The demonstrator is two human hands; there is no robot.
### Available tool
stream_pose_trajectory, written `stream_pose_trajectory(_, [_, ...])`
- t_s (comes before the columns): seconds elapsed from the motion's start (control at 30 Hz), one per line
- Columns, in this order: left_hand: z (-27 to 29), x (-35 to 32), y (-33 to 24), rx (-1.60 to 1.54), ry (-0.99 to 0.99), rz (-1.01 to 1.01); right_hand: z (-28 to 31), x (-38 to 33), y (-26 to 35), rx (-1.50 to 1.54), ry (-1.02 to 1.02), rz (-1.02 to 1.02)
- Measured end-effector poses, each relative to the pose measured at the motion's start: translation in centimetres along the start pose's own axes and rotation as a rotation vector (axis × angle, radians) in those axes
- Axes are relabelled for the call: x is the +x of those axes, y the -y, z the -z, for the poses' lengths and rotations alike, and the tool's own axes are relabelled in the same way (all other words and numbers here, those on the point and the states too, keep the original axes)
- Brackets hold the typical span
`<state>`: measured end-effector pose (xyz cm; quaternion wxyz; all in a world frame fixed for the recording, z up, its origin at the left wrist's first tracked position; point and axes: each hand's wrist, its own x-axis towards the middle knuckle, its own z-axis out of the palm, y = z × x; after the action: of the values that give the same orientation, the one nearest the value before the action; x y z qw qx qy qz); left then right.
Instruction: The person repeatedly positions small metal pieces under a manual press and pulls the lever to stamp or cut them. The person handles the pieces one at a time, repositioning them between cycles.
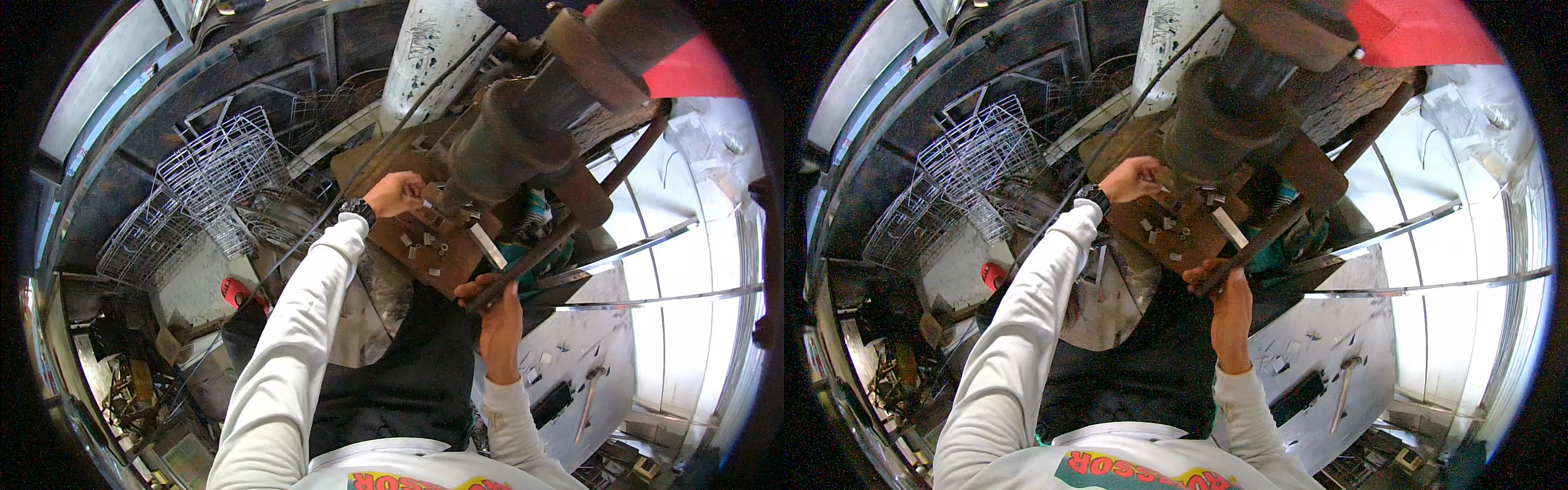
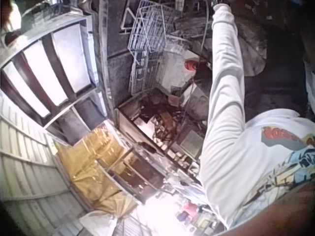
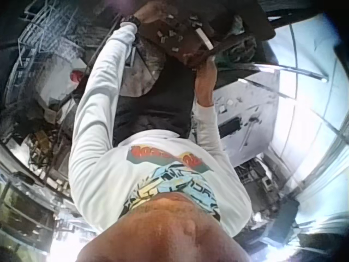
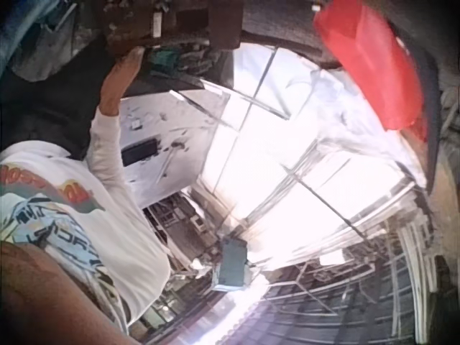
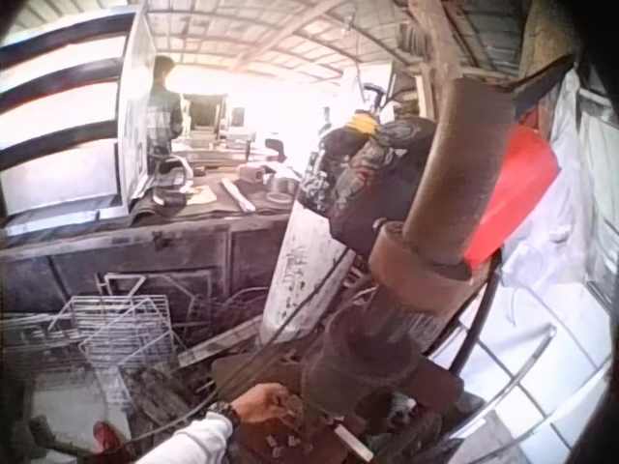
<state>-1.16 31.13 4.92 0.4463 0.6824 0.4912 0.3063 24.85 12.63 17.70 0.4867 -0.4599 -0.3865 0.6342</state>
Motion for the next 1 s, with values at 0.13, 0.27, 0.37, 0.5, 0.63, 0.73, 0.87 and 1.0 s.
stream_pose_trajectory(0.13, [0.6, -0.6, -0.6, -0.126, -0.334, 0.039, -4.3, -4.3, 4.3, -0.110, 0.096, 0.157])
stream_pose_trajectory(0.27, [-3.6, -3.7, -2.5, -0.390, -0.522, 0.096, -6.1, -7.2, 7.3, -0.011, 0.212, 0.358])
stream_pose_trajectory(0.37, [-6.7, -5.5, -3.0, -0.817, -0.555, 0.277, -5.6, -6.9, 9.2, -0.323, 0.234, 0.582])
stream_pose_trajectory(0.5, [-9.7, -5.9, -4.7, -0.961, -0.641, 0.460, -5.2, -5.3, 14.3, -0.660, -0.222, 0.867])
stream_pose_trajectory(0.63, [-12.1, -5.5, -5.6, -1.161, -0.737, 0.558, -7.8, 0.9, 24.0, -0.851, -0.607, 1.404])
stream_pose_trajectory(0.73, [-14.5, -4.1, -4.8, -1.281, -0.822, 0.549, -5.3, 7.3, 29.4, -0.952, -0.531, 1.669])
stream_pose_trajectory(0.87, [-15.3, -3.2, -5.0, -1.290, -0.824, 0.519, -1.8, 11.5, 32.3, -1.050, -0.587, 1.513])
stream_pose_trajectory(1.0, [-14.9, -3.5, -5.0, -1.192, -0.835, 0.540, -7.2, 9.6, 30.5, -0.462, -0.319, 1.360])
